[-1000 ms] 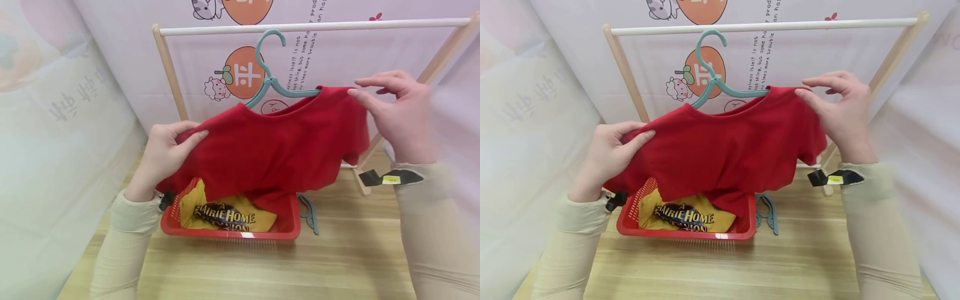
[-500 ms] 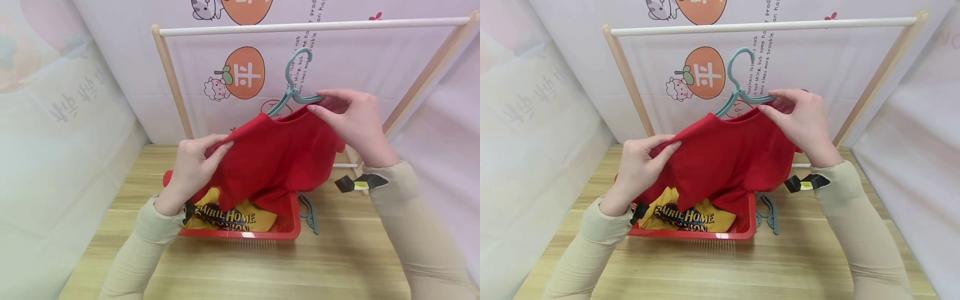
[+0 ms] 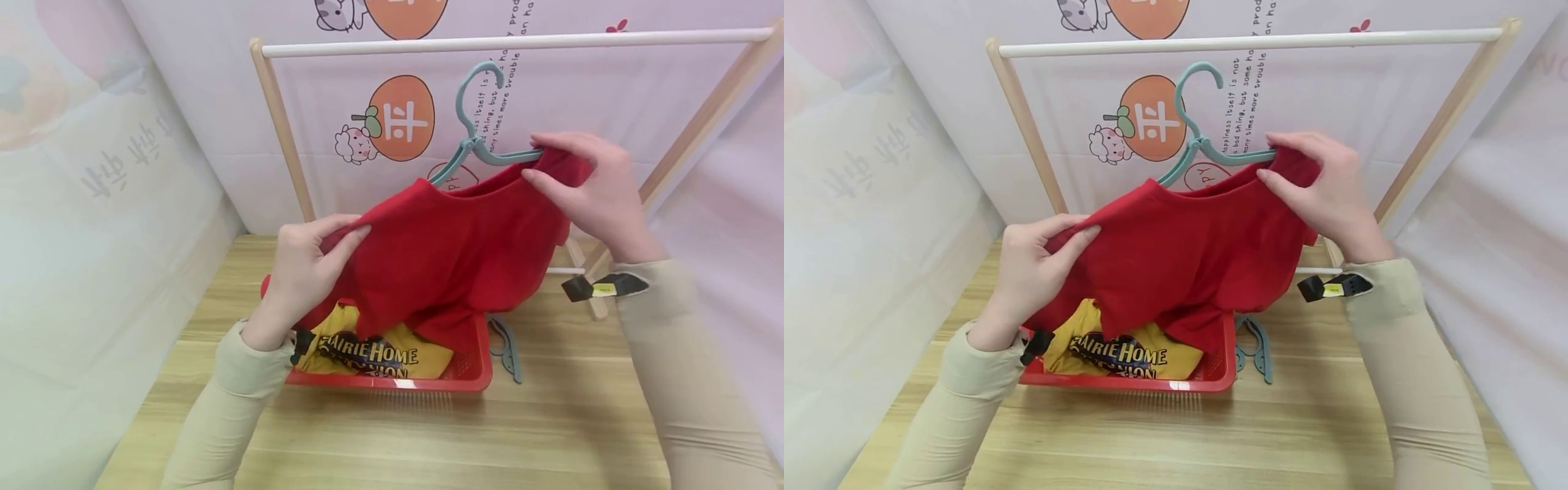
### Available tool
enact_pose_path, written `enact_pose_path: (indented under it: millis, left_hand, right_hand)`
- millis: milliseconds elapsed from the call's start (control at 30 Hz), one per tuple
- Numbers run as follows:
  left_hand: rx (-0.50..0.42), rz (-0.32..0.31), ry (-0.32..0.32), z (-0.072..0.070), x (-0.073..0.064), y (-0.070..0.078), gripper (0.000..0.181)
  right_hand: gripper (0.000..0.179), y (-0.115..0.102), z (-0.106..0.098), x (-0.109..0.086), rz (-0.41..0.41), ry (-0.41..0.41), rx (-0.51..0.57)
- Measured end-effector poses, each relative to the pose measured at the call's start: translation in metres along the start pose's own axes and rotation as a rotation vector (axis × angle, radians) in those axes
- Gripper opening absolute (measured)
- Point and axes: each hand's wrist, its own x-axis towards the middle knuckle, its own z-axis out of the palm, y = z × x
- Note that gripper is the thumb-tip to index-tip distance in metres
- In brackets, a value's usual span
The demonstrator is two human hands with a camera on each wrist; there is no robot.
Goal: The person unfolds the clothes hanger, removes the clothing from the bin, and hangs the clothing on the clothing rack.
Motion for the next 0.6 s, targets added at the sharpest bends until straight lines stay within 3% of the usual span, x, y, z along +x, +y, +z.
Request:
enact_pose_path:
  millis: [133,267,433,500,600]
  left_hand:
    - [-0.023,-0.051,-0.002,-0.004,0.000,0.000,0.017]
    - [-0.092,-0.115,-0.041,-0.003,0.000,0.009,0.018]
    - [-0.091,-0.182,-0.132,-0.006,0.009,0.025,0.019]
    - [-0.043,-0.174,-0.148,-0.008,0.015,0.030,0.020]
    - [0.113,-0.047,-0.123,-0.006,0.023,0.033,0.028]
  right_hand:
    - [0.049,0.003,-0.008,0.000,0.024,-0.032,-0.038]
    - [0.032,0.008,-0.005,0.002,-0.090,0.101,-0.174]
    - [0.028,0.015,-0.002,0.005,-0.169,0.232,-0.162]
    - [0.027,0.018,-0.001,0.005,-0.174,0.238,-0.154]
    - [0.026,0.019,0.000,0.006,-0.186,0.219,-0.159]
